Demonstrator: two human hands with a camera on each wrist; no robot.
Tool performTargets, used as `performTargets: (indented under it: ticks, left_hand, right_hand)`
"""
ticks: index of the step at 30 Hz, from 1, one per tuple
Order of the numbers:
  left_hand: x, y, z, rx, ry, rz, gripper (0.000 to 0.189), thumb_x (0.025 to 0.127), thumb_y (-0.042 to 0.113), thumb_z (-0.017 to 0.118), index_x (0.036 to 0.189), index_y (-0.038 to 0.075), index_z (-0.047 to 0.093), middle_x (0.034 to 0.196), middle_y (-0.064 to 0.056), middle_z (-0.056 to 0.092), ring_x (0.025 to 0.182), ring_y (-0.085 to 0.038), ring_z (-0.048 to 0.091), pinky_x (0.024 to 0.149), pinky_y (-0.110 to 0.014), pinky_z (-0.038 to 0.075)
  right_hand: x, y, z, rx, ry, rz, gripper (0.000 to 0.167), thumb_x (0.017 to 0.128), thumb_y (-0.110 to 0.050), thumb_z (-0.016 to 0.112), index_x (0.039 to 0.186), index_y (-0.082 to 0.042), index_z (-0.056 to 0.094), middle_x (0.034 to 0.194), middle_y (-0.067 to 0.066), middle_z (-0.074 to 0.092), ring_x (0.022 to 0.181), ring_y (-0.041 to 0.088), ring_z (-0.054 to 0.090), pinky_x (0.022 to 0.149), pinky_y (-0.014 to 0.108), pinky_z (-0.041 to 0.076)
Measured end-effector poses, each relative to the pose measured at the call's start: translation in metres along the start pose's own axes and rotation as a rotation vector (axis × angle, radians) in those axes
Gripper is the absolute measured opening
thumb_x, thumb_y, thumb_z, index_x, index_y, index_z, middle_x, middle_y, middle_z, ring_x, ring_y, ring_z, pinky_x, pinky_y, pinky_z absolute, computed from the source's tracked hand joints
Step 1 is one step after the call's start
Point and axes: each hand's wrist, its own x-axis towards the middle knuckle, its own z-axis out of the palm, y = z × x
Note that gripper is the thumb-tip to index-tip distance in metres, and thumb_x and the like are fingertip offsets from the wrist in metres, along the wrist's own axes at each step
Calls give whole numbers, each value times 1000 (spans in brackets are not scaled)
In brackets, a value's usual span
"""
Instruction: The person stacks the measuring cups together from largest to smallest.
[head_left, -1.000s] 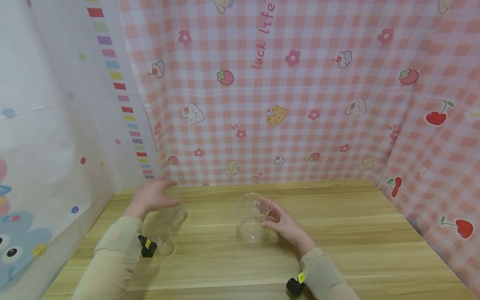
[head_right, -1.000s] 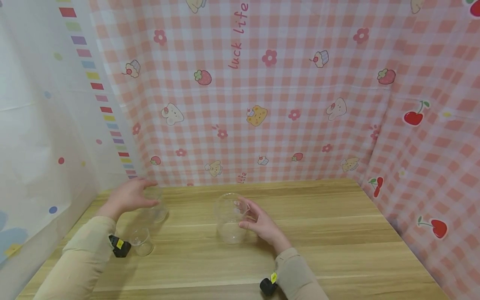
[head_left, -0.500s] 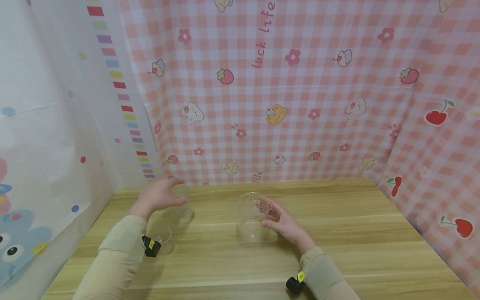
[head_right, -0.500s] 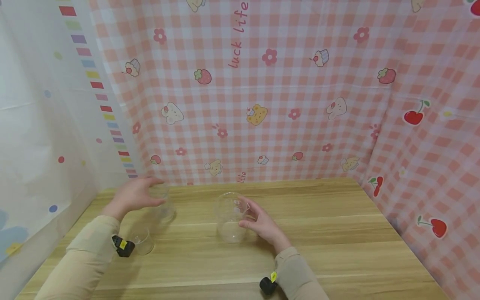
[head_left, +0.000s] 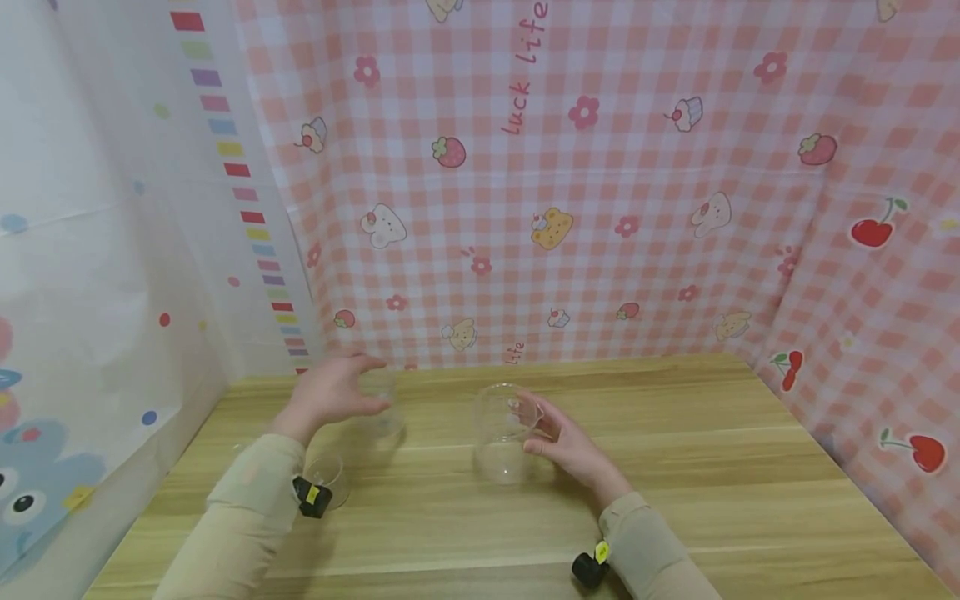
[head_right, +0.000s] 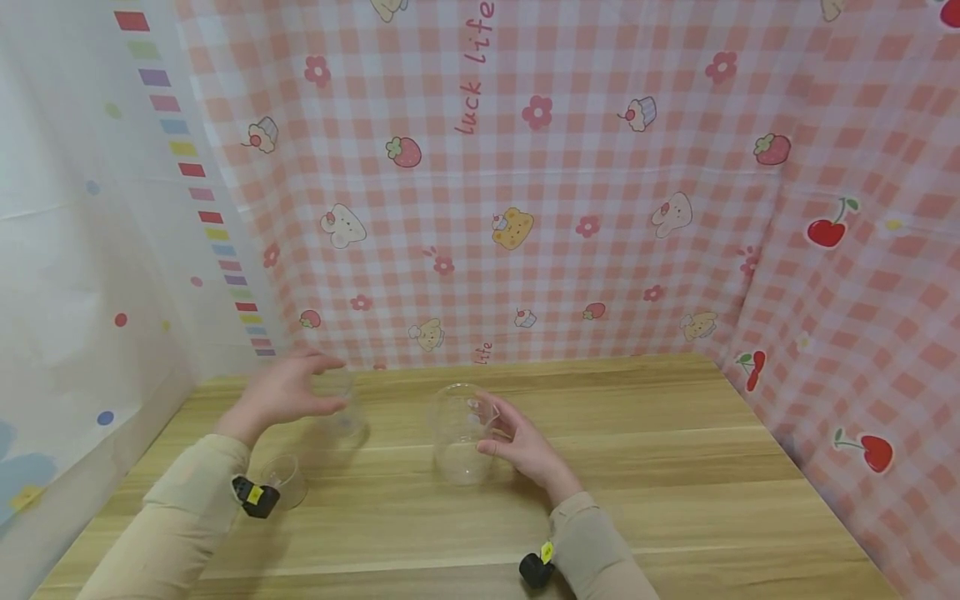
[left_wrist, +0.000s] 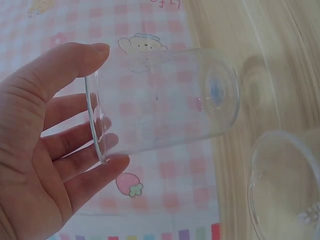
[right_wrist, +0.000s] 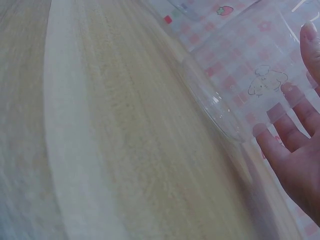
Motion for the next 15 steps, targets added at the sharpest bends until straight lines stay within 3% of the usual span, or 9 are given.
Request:
performTargets:
  ticks: [15]
  left_hand:
    - [3,22,-2,-5,25,57,59,76,43,81,127,14,68,128,-14,63,110,-35,62,83,-51,54]
  right_hand:
    - [0,0,0,0,-7,-6,71,94,-1,65,155,-10,30,153,19,38,140,39,34,113,56,29]
